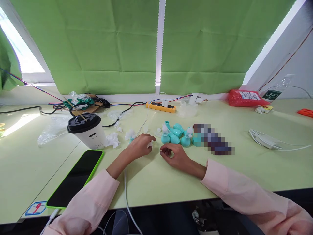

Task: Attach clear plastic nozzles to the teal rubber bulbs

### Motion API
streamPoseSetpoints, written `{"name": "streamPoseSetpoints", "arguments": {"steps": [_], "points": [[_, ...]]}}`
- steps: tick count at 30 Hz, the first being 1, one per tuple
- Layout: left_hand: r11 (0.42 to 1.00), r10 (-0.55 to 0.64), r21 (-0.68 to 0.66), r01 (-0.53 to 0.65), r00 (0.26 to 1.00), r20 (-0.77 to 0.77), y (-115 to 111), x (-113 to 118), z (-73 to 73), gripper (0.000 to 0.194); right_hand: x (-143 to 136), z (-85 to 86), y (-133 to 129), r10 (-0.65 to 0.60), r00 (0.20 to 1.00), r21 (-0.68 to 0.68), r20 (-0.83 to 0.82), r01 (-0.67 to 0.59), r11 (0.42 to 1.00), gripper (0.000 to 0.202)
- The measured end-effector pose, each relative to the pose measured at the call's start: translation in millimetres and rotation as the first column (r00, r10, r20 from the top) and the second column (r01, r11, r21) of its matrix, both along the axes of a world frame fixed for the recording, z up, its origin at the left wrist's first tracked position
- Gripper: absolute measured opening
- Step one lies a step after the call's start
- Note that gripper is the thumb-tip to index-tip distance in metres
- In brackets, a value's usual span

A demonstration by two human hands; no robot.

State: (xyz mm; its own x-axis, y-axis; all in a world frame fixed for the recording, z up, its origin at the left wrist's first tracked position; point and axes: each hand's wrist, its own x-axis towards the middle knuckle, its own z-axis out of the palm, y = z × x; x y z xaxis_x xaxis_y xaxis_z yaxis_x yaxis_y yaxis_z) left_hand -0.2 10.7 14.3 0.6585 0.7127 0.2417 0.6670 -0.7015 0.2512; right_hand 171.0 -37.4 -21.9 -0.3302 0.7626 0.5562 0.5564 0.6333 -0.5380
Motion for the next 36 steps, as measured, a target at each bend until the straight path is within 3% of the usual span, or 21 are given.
{"name": "streamPoseSetpoints", "arguments": {"steps": [4, 8, 13, 17, 23, 30, 34, 36], "points": [[0.993, -0.095, -0.068, 0.099, 0.994, 0.061, -1.0, 1.1, -0.3, 0.025, -0.2, -0.6, -0.3, -0.020, 0.999, -0.034, 0.047, 0.022, 0.999, 0.006], [0.988, -0.100, -0.109, 0.113, 0.987, 0.123, 1.1, 1.8, -1.0, 0.022, -0.6, -1.0, 0.1, -0.033, 0.997, -0.037, 0.071, 0.035, 0.999, 0.007], [0.996, -0.011, 0.087, 0.000, 0.992, 0.126, 6.1, 4.9, -12.5, 0.045, -1.3, -0.5, 0.3, -0.042, 0.996, -0.046, 0.082, 0.046, 0.998, 0.006], [0.985, -0.091, 0.148, 0.093, 0.996, -0.021, 11.6, 6.9, -26.6, 0.064, -2.3, 1.2, -0.3, -0.038, 0.996, -0.052, 0.087, 0.043, 0.998, 0.004], [0.986, -0.106, 0.125, 0.108, 0.994, -0.020, 21.3, 9.3, -33.3, 0.036, -2.1, 1.5, -0.7, -0.041, 0.993, -0.065, 0.113, 0.048, 0.997, 0.003], [0.984, -0.059, 0.172, 0.034, 0.987, 0.147, 10.1, 10.2, -21.4, 0.034, -1.5, -0.5, 0.5, -0.049, 0.998, -0.091, 0.034, 0.051, 0.995, 0.006], [0.998, -0.069, 0.029, 0.063, 0.918, 0.390, -7.3, 10.9, -3.4, 0.030, -0.4, 0.7, -0.7, -0.096, 0.979, -0.209, -0.180, 0.057, 0.976, 0.020], [0.990, -0.063, -0.081, 0.115, 0.879, 0.473, -13.3, 11.4, 4.4, 0.025, -0.7, 2.1, -2.1, -0.090, 0.947, -0.321, -0.307, -0.014, 0.947, 0.029]]}}
